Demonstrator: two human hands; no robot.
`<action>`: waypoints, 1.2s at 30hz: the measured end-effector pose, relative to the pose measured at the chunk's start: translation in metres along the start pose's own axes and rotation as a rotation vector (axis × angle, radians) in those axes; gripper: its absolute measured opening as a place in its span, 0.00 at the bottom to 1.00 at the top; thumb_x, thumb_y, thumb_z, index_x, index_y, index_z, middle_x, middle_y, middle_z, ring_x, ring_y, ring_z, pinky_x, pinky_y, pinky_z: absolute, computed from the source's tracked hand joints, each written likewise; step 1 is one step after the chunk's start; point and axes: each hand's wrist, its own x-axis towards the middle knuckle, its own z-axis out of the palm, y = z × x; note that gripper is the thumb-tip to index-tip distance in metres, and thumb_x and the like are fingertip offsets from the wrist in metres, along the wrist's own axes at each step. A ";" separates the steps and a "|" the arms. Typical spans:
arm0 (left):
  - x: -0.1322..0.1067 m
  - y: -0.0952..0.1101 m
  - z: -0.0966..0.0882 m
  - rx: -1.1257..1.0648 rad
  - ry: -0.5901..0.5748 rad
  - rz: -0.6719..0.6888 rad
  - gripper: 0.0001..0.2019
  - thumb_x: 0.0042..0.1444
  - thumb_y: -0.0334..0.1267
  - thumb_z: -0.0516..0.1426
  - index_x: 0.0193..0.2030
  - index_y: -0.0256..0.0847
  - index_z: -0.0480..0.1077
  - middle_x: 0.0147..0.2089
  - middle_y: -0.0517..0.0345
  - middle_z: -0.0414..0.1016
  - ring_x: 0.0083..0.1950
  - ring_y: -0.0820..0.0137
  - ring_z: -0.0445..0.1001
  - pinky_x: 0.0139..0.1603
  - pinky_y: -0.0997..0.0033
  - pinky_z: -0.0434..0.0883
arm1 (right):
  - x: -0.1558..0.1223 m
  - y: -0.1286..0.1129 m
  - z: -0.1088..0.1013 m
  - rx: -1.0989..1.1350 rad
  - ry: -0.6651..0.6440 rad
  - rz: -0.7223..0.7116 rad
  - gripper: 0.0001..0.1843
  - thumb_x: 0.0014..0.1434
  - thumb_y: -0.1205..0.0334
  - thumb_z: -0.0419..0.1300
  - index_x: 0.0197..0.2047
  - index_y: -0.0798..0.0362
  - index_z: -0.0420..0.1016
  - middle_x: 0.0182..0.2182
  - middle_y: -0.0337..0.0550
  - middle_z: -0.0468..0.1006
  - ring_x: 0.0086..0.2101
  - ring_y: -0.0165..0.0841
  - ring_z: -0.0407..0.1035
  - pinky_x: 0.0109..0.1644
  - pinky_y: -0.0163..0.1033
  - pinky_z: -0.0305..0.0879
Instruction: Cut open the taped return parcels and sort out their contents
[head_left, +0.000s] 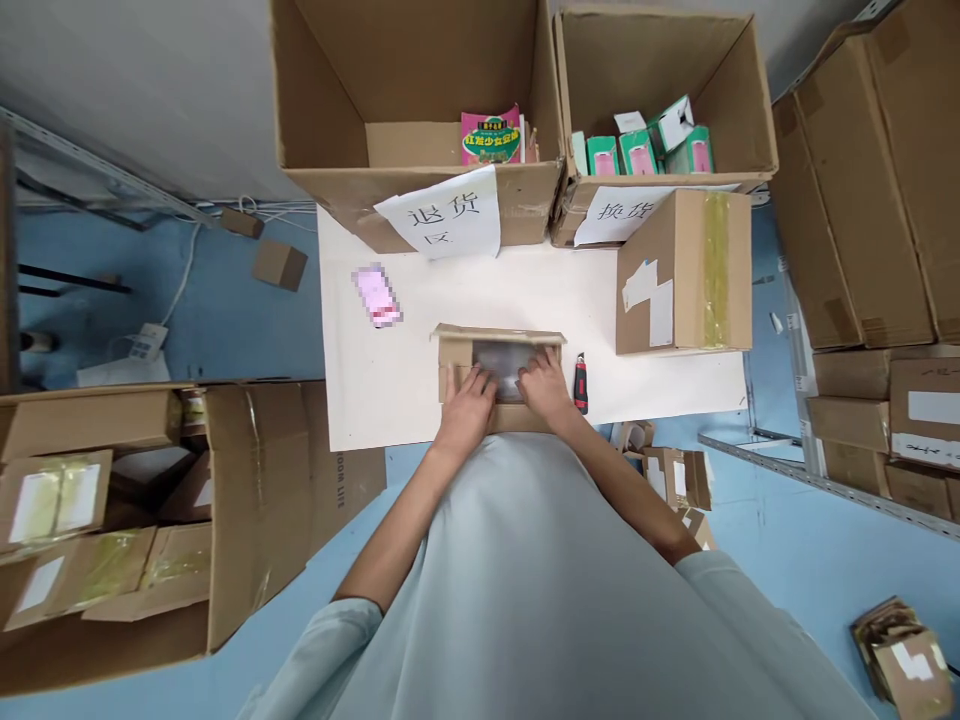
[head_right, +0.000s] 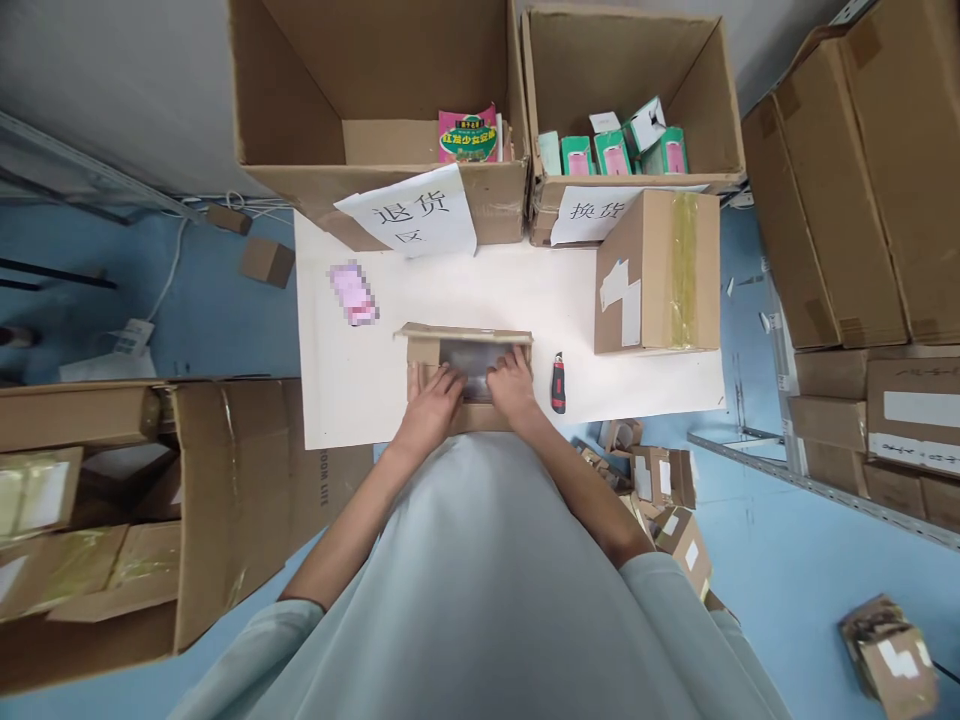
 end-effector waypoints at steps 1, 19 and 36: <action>-0.009 -0.005 -0.005 -0.009 0.036 -0.015 0.25 0.76 0.29 0.50 0.73 0.38 0.76 0.78 0.35 0.75 0.87 0.43 0.64 0.89 0.21 0.43 | -0.005 0.006 -0.001 0.000 0.023 0.001 0.19 0.78 0.63 0.58 0.55 0.61 0.91 0.51 0.65 0.89 0.62 0.55 0.77 0.84 0.65 0.55; -0.026 -0.076 0.017 -0.280 0.162 -0.263 0.24 0.74 0.37 0.54 0.72 0.35 0.73 0.79 0.28 0.67 0.79 0.39 0.71 0.79 0.33 0.72 | -0.032 0.066 -0.010 0.038 0.204 0.074 0.41 0.74 0.76 0.49 0.88 0.64 0.53 0.79 0.68 0.70 0.74 0.53 0.68 0.76 0.59 0.70; -0.020 -0.052 0.010 -0.301 0.173 -0.345 0.26 0.71 0.37 0.56 0.74 0.38 0.72 0.76 0.32 0.68 0.76 0.42 0.74 0.78 0.41 0.75 | -0.008 0.080 0.025 0.225 0.184 0.069 0.46 0.69 0.69 0.55 0.88 0.65 0.53 0.85 0.62 0.58 0.84 0.50 0.51 0.87 0.59 0.55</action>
